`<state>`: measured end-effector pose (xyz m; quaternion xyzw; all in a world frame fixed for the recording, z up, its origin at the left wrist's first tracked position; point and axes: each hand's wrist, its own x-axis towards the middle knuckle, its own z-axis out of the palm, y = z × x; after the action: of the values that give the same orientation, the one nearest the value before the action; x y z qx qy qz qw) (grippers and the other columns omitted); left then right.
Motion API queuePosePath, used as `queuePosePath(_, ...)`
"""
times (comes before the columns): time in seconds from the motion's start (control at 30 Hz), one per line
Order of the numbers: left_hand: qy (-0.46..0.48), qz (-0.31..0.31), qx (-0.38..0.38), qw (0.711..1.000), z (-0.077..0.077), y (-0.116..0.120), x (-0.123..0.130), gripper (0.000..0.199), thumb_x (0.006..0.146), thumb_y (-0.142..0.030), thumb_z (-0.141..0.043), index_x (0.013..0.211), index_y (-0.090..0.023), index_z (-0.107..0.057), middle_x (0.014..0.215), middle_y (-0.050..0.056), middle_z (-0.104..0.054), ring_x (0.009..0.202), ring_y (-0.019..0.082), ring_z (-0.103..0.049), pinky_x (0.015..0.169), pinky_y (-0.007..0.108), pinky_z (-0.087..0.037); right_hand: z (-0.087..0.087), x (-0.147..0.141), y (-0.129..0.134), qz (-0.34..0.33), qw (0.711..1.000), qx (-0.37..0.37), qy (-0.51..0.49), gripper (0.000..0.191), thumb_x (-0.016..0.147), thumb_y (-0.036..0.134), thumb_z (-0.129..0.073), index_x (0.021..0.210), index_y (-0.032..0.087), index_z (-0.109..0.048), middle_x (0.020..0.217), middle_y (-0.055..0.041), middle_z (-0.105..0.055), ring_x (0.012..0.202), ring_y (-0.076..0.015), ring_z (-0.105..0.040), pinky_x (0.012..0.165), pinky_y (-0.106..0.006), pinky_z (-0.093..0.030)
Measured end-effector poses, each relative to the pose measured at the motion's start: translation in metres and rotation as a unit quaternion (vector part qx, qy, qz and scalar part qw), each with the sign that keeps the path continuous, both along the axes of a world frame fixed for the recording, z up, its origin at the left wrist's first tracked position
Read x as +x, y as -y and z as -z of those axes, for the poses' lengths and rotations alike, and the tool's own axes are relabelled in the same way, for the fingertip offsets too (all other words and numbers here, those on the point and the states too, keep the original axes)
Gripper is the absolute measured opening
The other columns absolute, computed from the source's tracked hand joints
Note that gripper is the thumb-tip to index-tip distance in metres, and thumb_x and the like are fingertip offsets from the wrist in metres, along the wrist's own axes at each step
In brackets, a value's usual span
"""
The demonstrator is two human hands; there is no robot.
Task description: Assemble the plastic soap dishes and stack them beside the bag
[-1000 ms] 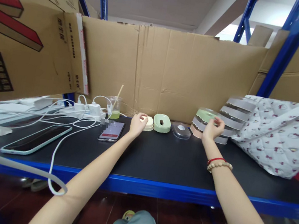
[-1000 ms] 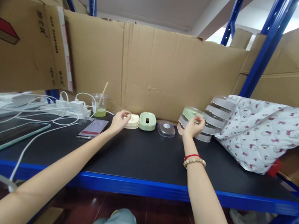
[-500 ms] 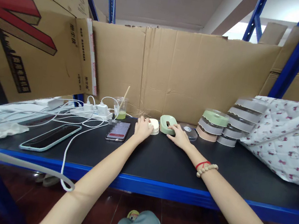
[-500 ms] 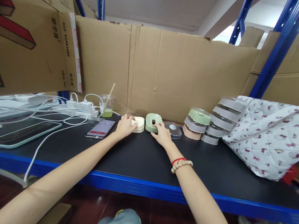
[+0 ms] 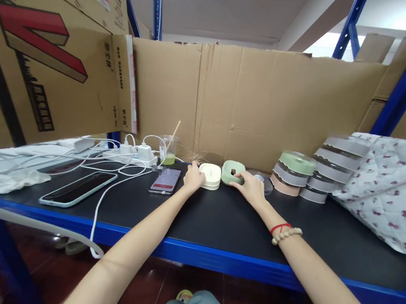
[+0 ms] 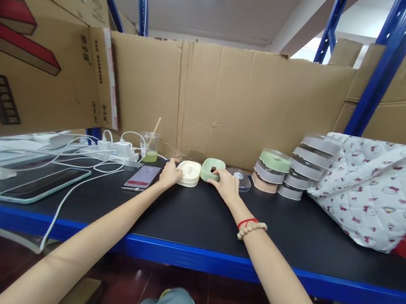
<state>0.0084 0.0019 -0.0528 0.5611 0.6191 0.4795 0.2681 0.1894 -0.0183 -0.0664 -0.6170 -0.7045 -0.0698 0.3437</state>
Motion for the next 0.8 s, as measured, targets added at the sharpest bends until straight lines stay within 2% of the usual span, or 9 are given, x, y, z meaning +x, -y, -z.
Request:
queuePosePath(0.1,0.092,-0.003,0.029,0.995,0.000,-0.001,0.002,0.027,0.064,-0.002,-0.053,0.082,-0.021,-0.046,0.117,0.016,-0.055,0.123,0.033,-0.047,0.102,0.042,-0.033,0.000,0.000,0.000,0.009,0.999,0.007,-0.030,0.010,0.070,0.022,-0.073,0.077,0.023,-0.065,0.095,-0.0025,-0.070,0.087,-0.0222,-0.065,0.064,-0.027,-0.043)
queuePosePath(0.23,0.205,-0.017,0.023,0.978,0.004,-0.013,0.003,0.024,0.064,-0.003,-0.053,0.075,-0.022,-0.043,0.108,0.013,-0.060,0.124,0.027,-0.047,0.103,0.036,-0.034,0.003,0.002,-0.002,0.003,0.998,0.043,-0.046,0.011,0.068,0.023,-0.074,0.075,0.024,-0.065,0.090,-0.0024,-0.070,0.081,-0.0215,-0.065,0.061,-0.027,-0.043)
queuePosePath(0.33,0.258,-0.014,0.012,0.966,0.007,-0.023,0.001,0.021,0.063,-0.005,-0.053,0.074,-0.022,-0.045,0.097,0.009,-0.063,0.117,0.023,-0.053,0.094,0.032,-0.042,0.003,0.003,-0.002,0.009,0.996,0.067,-0.063,0.010,0.070,0.025,-0.073,0.078,0.024,-0.066,0.089,-0.0034,-0.069,0.077,-0.0202,-0.064,0.060,-0.026,-0.043)
queuePosePath(0.4,0.300,0.008,0.000,0.954,0.008,-0.026,0.003,0.019,0.062,-0.006,-0.051,0.072,-0.021,-0.047,0.085,0.005,-0.064,0.105,0.021,-0.059,0.084,0.030,-0.046,0.002,0.002,-0.001,0.000,0.993,0.094,-0.074,0.010,0.072,0.028,-0.071,0.081,0.024,-0.067,0.089,-0.0035,-0.069,0.075,-0.0189,-0.064,0.059,-0.025,-0.044)
queuePosePath(0.57,0.394,0.106,-0.062,0.911,0.003,-0.021,0.020,0.014,0.057,-0.005,-0.047,0.064,-0.016,-0.053,0.060,0.003,-0.059,0.070,0.019,-0.063,0.068,0.029,-0.051,0.001,-0.006,0.005,-0.065,0.986,0.134,-0.079,0.020,0.079,0.040,-0.063,0.089,0.023,-0.068,0.095,-0.0042,-0.068,0.076,-0.0176,-0.065,0.061,-0.024,-0.046)
queuePosePath(0.67,0.433,0.148,-0.087,0.885,-0.001,-0.013,0.028,0.012,0.061,-0.007,-0.046,0.063,-0.014,-0.055,0.061,0.006,-0.061,0.068,0.020,-0.063,0.071,0.031,-0.052,-0.001,-0.011,0.009,-0.106,0.986,0.114,-0.066,0.023,0.084,0.042,-0.058,0.091,0.023,-0.068,0.096,-0.0039,-0.068,0.076,-0.0162,-0.066,0.063,-0.023,-0.047)
queuePosePath(0.8,0.526,0.161,-0.084,0.831,-0.008,-0.006,0.025,0.017,0.079,-0.021,-0.043,0.067,-0.016,-0.055,0.062,0.005,-0.061,0.070,0.018,-0.064,0.073,0.029,-0.052,-0.003,-0.015,0.011,-0.118,0.987,0.102,-0.038,0.017,0.083,0.034,-0.060,0.092,0.024,-0.070,0.099,-0.0033,-0.068,0.082,-0.0161,-0.067,0.067,-0.022,-0.049)
